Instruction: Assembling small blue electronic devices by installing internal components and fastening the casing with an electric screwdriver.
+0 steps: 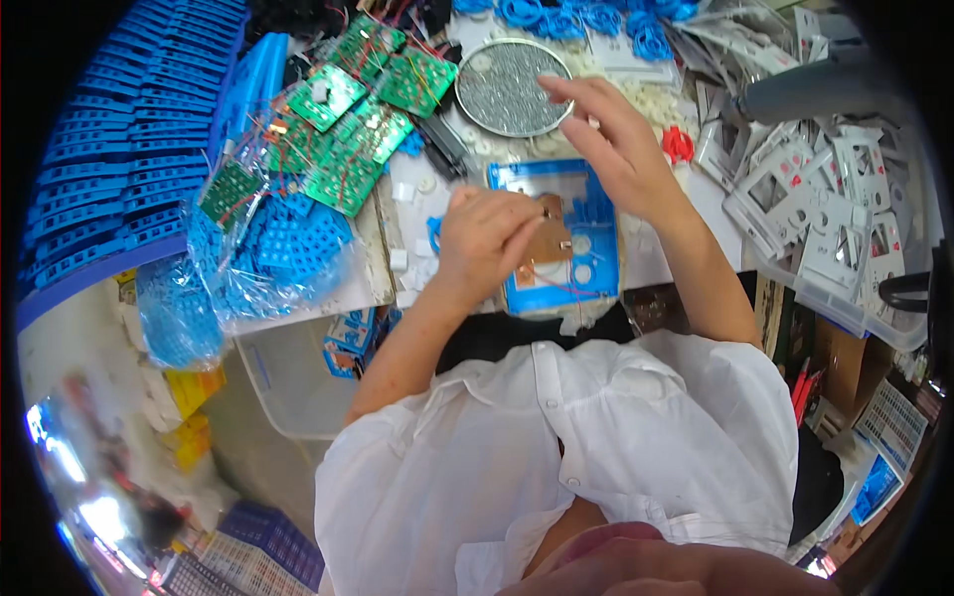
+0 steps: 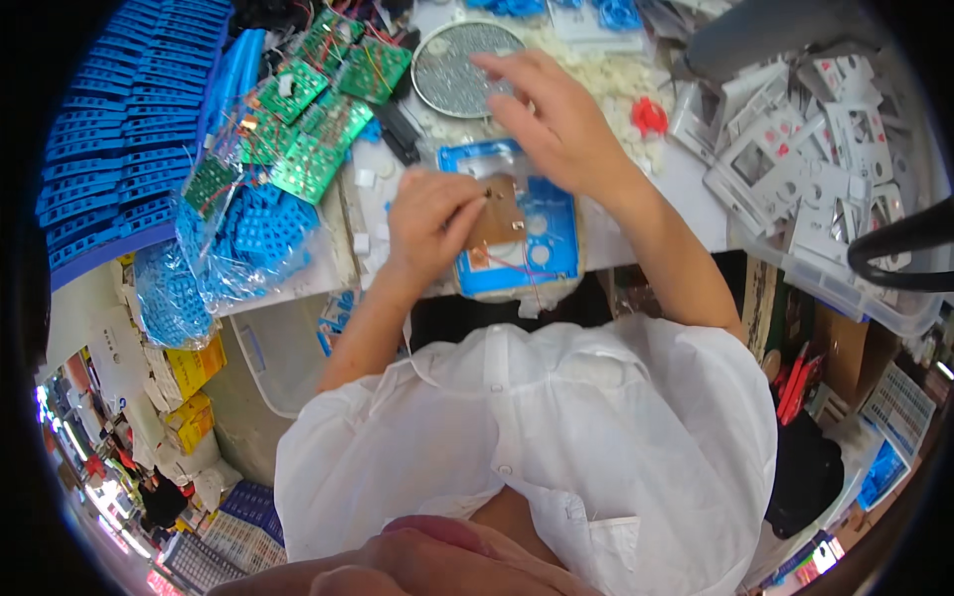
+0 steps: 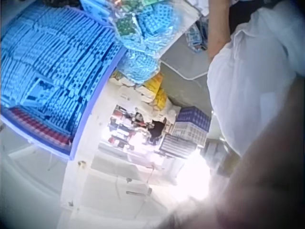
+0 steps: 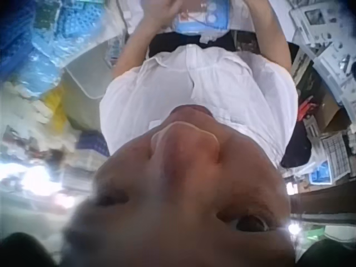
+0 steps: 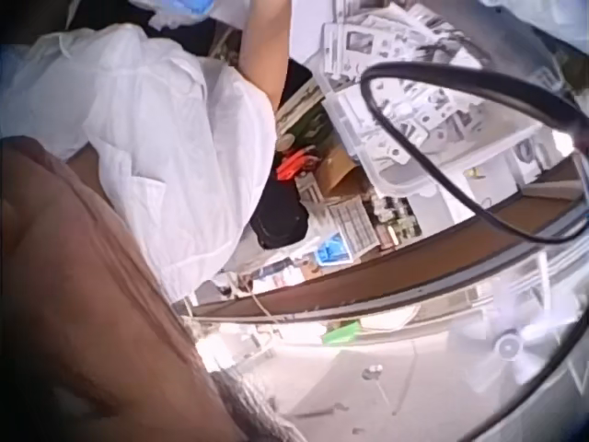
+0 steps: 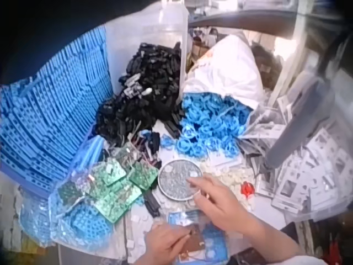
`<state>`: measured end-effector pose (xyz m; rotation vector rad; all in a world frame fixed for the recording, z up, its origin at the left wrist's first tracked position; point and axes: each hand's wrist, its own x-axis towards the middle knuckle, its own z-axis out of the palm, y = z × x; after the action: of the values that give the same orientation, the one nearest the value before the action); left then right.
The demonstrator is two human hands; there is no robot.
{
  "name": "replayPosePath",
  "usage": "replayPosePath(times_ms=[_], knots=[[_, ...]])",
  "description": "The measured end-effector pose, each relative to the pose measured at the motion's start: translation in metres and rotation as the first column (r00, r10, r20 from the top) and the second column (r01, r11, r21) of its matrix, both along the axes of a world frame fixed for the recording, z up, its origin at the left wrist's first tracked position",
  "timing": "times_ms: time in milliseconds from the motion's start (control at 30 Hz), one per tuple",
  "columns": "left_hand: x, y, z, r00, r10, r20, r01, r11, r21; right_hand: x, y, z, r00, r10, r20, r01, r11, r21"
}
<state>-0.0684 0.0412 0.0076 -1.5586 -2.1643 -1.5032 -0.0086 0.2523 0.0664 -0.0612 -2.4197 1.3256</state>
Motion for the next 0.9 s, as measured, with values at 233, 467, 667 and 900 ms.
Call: replayPosePath(times_ms=[233,467,667,900], knots=[[0.002,0.008,0.0,0.992,-0.044,0.121,0.031,0.994,0.107,-0.197,0.073,-0.02,0.893,-0.402,-0.204,0.451,0.804,0.387],[0.003,0.008,-0.004,0.977,0.048,0.206,-0.078,0.987,0.143,-0.292,0.099,-0.064,0.772,-0.613,0.17,0.3,0.586,0.753],[0.007,0.005,-0.006,0.968,0.081,0.236,-0.114,0.985,0.128,-0.214,0.05,-0.018,0.825,-0.408,-0.391,0.565,0.582,0.585],[0.006,0.009,-0.008,0.988,0.102,0.117,-0.116,0.985,0.124,-0.012,0.019,-0.001,0.921,-0.195,-0.336,0.317,0.878,0.359]])
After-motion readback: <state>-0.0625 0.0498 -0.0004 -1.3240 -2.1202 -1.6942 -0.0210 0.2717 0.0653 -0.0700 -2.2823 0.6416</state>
